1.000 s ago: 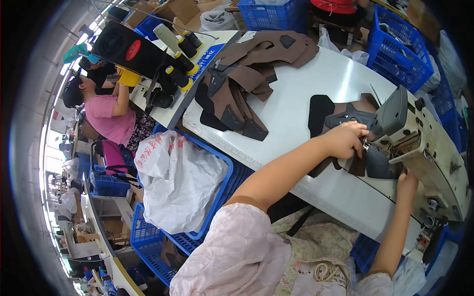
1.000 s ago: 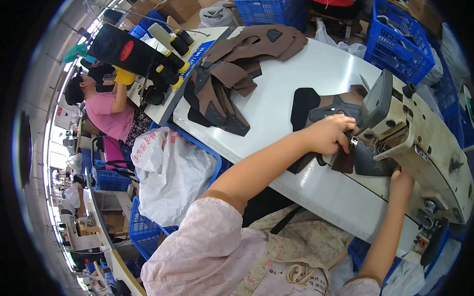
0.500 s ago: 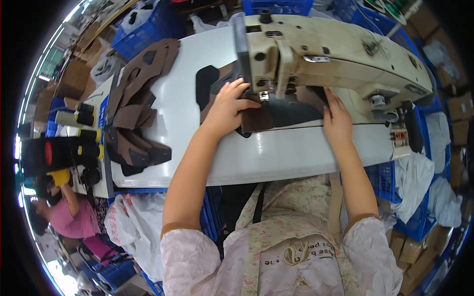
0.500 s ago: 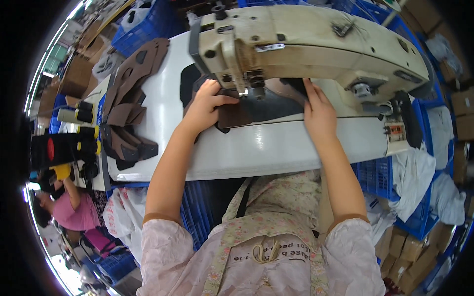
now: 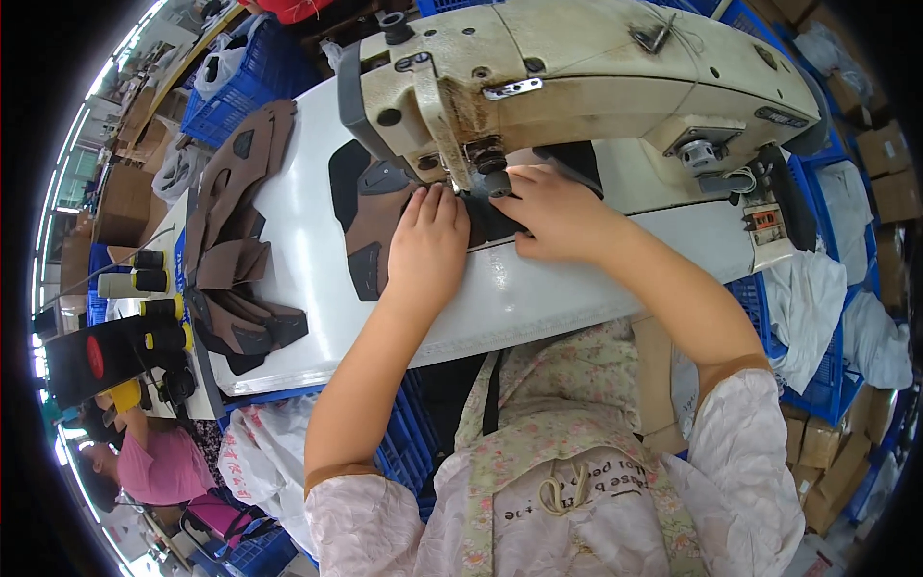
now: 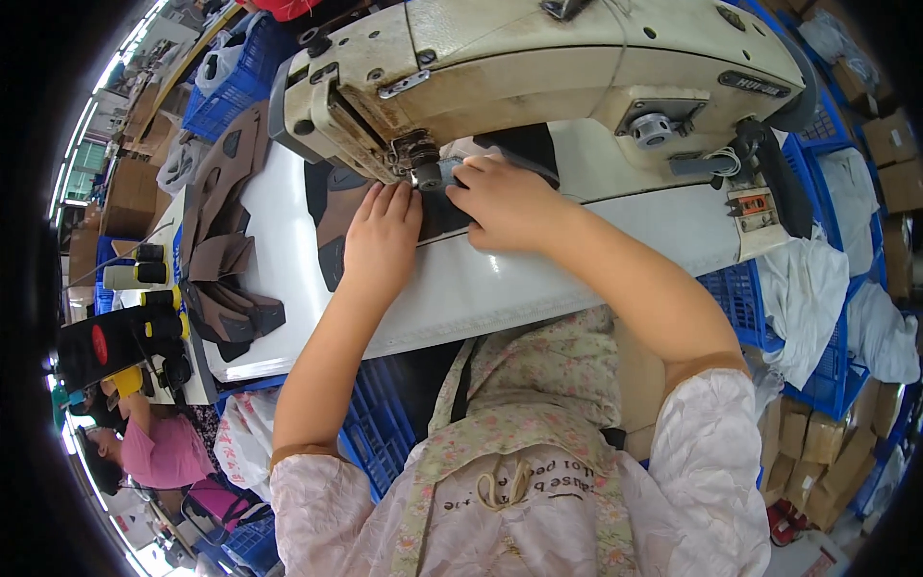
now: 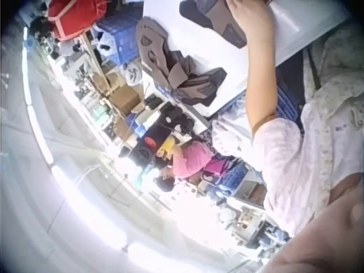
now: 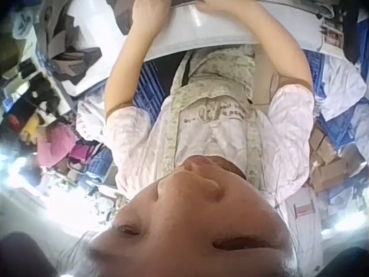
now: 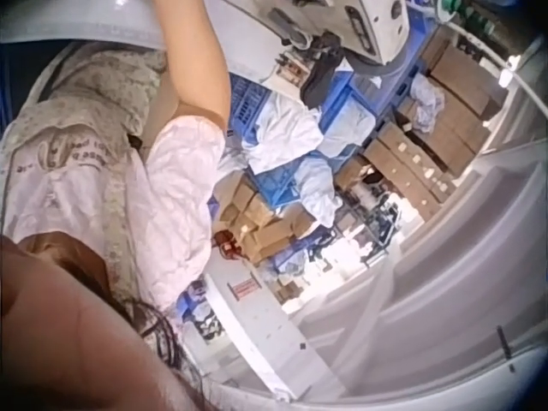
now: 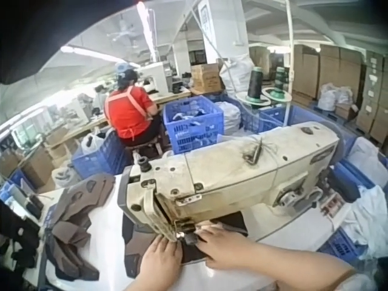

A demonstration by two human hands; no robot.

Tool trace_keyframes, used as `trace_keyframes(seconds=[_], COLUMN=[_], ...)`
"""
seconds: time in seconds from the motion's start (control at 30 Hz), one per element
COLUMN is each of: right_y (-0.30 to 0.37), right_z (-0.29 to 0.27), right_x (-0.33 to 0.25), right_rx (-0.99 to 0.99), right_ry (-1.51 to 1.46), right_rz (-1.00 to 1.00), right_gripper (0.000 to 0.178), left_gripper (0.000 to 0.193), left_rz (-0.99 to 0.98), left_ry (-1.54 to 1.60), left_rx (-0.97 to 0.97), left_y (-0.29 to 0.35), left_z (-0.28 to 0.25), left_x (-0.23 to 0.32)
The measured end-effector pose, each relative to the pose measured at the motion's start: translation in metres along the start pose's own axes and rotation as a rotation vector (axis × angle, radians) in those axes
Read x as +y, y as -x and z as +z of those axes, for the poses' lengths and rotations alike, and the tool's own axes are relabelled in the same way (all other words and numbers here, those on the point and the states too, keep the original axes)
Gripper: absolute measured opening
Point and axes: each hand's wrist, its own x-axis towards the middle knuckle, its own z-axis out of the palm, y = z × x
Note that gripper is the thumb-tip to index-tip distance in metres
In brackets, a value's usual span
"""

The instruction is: The recorder uses an industrial sewing machine to stitch together components of a shoe upper.

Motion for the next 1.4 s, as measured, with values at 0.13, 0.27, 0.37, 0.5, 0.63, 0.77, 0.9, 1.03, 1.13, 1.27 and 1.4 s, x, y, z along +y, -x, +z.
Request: trace_keyframes(seconds=[0.13, 0.27, 0.37, 0.5, 0.63, 0.77, 0.9, 1.03, 1.13, 1.27, 1.4], right_y=[-0.001, -0.007, -0.006, 0.004, 0.009, 0.007, 0.009, 0.01, 0.01, 0.01, 0.011], right_z=[0.01, 0.006, 0.009, 0.018, 0.021, 0.032, 0.038, 0.04, 0.038, 0.036, 0.037], right_x=[0.008, 0.005, 0.004, 0.001, -0.007, -0.009, -0.004, -0.004, -0.004, -0.001, 0.001], right_rx=[-0.046, -0.137, -0.254, -0.192, -0.054, 0.01, -0.022, -0.018, -0.013, 0.002, 0.009], right_ry=[-0.017, -0.068, -0.014, 0.096, 0.172, 0.205, 0.095, 0.099, 0.08, 0.064, 0.045], right_rz=[-0.053, -0.024, -0.015, -0.076, -0.109, -0.138, -0.071, -0.069, -0.044, -0.047, -0.041], right_gripper=[0.045, 0.043, 0.042, 0.043, 0.045, 0.044, 0.04, 0.038, 0.037, 0.036, 0.036], left_gripper=[0.043, 0.039, 0.04, 0.05, 0.052, 0.054, 0.055, 0.053, 0.052, 0.051, 0.05], left_rz=[-0.039, -0.016, -0.029, -0.073, -0.099, -0.099, -0.087, -0.097, -0.097, -0.095, -0.093], left_ry=[0.09, 0.088, 0.102, 0.217, 0.289, 0.336, 0.434, 0.498, 0.536, 0.553, 0.505], left_rx=[0.033, 0.029, 0.04, 0.047, 0.082, 0.098, 0.124, 0.128, 0.146, 0.161, 0.168], left_y=[0.003, 0.003, 0.003, 0.008, 0.009, 0.01, 0.014, 0.015, 0.012, 0.012, 0.01], left_z=[0.008, 0.009, 0.01, 0.008, 0.006, 0.007, 0.01, 0.007, 0.008, 0.011, 0.008], left_x=[-0.005, -0.008, -0.002, 0.005, 0.005, 0.001, -0.006, -0.013, -0.014, -0.016, -0.015])
